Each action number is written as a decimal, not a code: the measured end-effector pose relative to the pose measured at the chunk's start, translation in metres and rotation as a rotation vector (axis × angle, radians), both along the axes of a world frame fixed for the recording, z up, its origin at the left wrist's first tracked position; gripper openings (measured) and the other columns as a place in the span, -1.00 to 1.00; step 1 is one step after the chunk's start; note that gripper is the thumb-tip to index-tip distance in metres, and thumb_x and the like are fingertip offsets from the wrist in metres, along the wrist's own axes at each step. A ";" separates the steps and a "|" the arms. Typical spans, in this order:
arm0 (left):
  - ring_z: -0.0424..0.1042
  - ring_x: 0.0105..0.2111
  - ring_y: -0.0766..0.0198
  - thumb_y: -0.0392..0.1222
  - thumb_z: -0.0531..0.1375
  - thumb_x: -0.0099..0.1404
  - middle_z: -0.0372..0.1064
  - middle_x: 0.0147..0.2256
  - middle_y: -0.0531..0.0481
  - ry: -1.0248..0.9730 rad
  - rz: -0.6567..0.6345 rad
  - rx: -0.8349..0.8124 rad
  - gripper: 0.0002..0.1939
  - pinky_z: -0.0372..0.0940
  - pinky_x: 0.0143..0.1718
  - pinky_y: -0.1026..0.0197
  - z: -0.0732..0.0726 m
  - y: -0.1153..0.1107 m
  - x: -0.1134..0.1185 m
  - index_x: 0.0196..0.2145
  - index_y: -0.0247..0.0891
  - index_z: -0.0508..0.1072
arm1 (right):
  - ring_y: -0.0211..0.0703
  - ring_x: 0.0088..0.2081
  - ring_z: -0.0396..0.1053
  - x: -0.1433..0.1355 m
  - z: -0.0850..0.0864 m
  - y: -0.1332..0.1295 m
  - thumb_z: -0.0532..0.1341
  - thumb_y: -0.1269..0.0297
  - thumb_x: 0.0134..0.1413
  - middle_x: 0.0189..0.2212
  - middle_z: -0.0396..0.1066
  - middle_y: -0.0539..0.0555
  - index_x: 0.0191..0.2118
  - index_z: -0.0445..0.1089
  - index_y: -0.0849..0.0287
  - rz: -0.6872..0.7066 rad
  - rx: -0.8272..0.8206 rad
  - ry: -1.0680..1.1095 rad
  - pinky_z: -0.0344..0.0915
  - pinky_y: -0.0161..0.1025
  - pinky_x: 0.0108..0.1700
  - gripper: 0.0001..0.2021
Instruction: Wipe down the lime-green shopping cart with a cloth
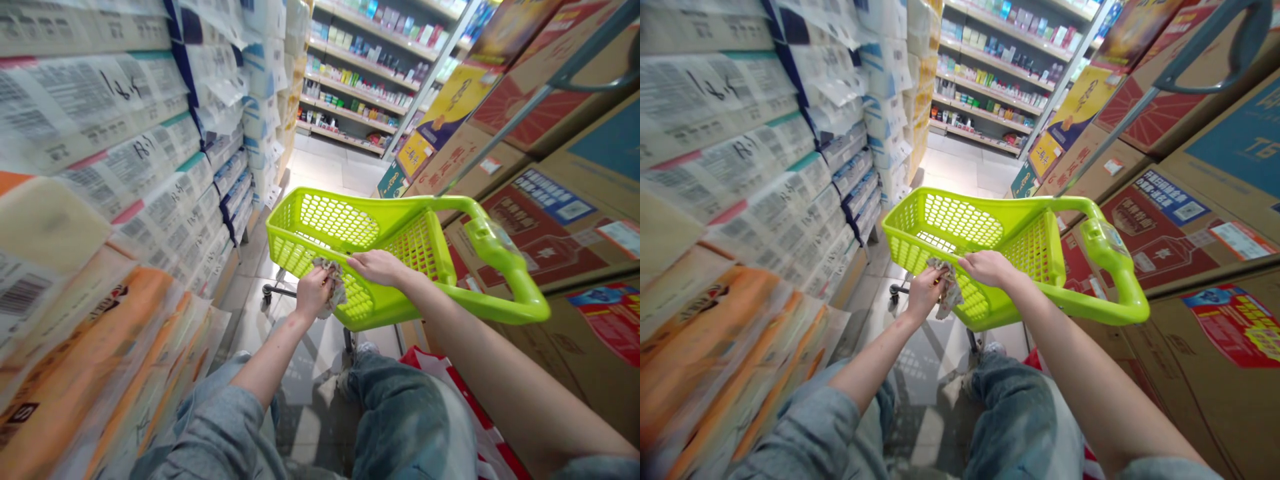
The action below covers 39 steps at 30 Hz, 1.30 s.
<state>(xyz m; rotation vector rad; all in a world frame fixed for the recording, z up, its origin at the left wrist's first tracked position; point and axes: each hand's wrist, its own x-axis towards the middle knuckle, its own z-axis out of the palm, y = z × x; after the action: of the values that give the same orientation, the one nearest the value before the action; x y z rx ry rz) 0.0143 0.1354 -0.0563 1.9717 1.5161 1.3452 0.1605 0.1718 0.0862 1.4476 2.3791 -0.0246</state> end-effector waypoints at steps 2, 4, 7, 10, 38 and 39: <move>0.42 -0.22 0.25 -0.28 0.10 0.28 0.45 -0.27 -0.04 -0.005 -0.014 0.013 -0.79 0.30 -0.18 0.25 -0.002 -0.004 -0.001 -0.18 -0.21 0.49 | -0.09 -0.10 0.43 0.000 0.000 0.005 -0.26 0.01 0.30 -0.15 0.49 0.16 -0.17 0.44 0.16 0.002 -0.067 0.026 0.23 -0.31 -0.16 -0.43; 0.42 -0.21 0.25 -0.26 0.08 0.30 0.44 -0.25 -0.04 0.018 -0.037 0.026 -0.77 0.30 -0.16 0.25 -0.003 -0.008 -0.001 -0.14 -0.20 0.47 | -0.09 -0.07 0.42 0.000 -0.002 0.010 -0.27 0.01 0.31 -0.10 0.47 0.18 -0.12 0.43 0.18 0.004 -0.104 0.054 0.23 -0.31 -0.13 -0.42; 0.41 -0.25 0.27 -0.20 0.04 0.33 0.42 -0.26 -0.05 0.076 -0.058 0.038 -0.77 0.29 -0.21 0.28 -0.004 -0.008 0.002 -0.15 -0.21 0.46 | -0.11 -0.05 0.40 0.000 -0.007 0.014 -0.29 0.01 0.31 -0.07 0.46 0.16 -0.10 0.42 0.18 0.015 -0.109 0.076 0.23 -0.31 -0.11 -0.41; 0.40 -0.30 0.29 -0.19 0.01 0.36 0.41 -0.24 -0.08 0.109 -0.017 0.030 -0.76 0.28 -0.27 0.30 -0.006 -0.006 0.006 -0.22 -0.24 0.47 | -0.13 -0.06 0.41 0.001 -0.012 0.016 -0.31 -0.01 0.30 -0.09 0.47 0.13 -0.11 0.42 0.15 0.016 -0.079 0.059 0.23 -0.32 -0.13 -0.39; 0.38 -0.24 0.25 -0.26 0.01 0.32 0.37 -0.16 -0.06 0.242 -0.142 -0.165 -0.79 0.27 -0.24 0.27 0.001 -0.008 0.042 -0.22 -0.23 0.44 | -0.02 -0.14 0.45 0.034 0.015 0.006 -0.36 -0.16 0.22 -0.23 0.51 0.28 -0.24 0.51 0.27 -0.052 -0.122 -0.047 0.28 -0.26 -0.15 -0.20; 0.38 -0.25 0.26 -0.26 0.00 0.33 0.38 -0.18 -0.06 0.222 -0.149 -0.151 -0.78 0.27 -0.24 0.27 0.000 -0.010 0.041 -0.25 -0.23 0.44 | -0.02 -0.14 0.45 0.033 0.015 0.005 -0.36 -0.16 0.22 -0.24 0.51 0.29 -0.24 0.51 0.27 -0.060 -0.118 -0.050 0.28 -0.25 -0.15 -0.20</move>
<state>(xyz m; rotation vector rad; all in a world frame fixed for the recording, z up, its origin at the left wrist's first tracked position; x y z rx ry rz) 0.0553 0.1252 -0.0563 2.1450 1.4814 0.9506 0.1936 0.1770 0.1011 1.4465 2.2540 -0.1406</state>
